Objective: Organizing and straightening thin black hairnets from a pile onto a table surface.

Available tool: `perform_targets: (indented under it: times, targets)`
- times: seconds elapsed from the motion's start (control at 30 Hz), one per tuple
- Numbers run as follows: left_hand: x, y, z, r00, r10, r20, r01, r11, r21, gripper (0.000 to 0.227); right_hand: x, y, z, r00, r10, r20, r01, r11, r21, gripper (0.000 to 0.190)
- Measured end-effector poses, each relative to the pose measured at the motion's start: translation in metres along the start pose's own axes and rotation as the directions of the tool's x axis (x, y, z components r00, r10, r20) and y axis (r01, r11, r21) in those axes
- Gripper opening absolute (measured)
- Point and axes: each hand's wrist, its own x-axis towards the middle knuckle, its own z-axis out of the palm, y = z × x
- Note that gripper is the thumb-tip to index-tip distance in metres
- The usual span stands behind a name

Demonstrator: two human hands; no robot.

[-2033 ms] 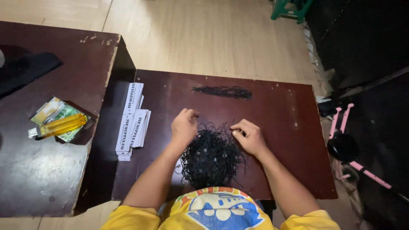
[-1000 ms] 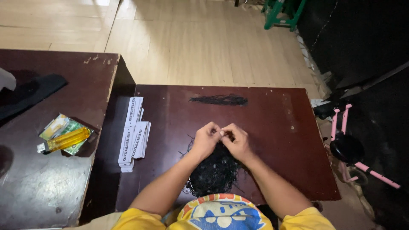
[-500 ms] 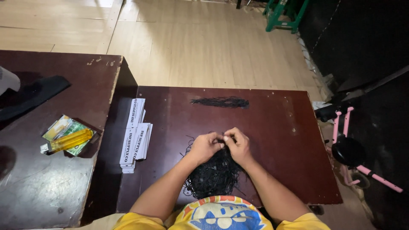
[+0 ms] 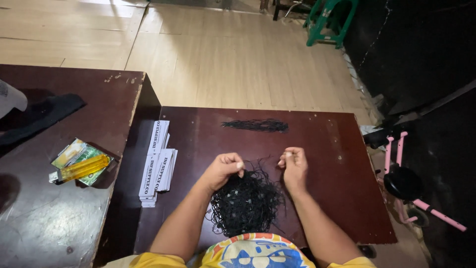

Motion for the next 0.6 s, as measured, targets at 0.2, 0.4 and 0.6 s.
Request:
perform_targets:
  times: [0.2,0.4,0.6]
  targets:
    - [-0.007,0.030,0.006,0.999,0.033,-0.029,-0.032,0.998,0.052,0.010,0.019,0.012,-0.014,0.995,-0.003,-0.104,0.011,0.997,0.078,0.013]
    - [-0.013,0.068,0.016,0.983,0.123,-0.140,-0.057,0.914,0.401,0.013,0.021,0.023,-0.016,0.999,-0.006,-0.039,0.011,0.992,0.123,0.011]
    - [-0.009,0.059,-0.002,0.964,0.220,-0.147,0.053,0.386,0.921,0.019,0.013,0.006,-0.009,0.998,-0.025,-0.059,0.028,0.998,0.060,0.008]
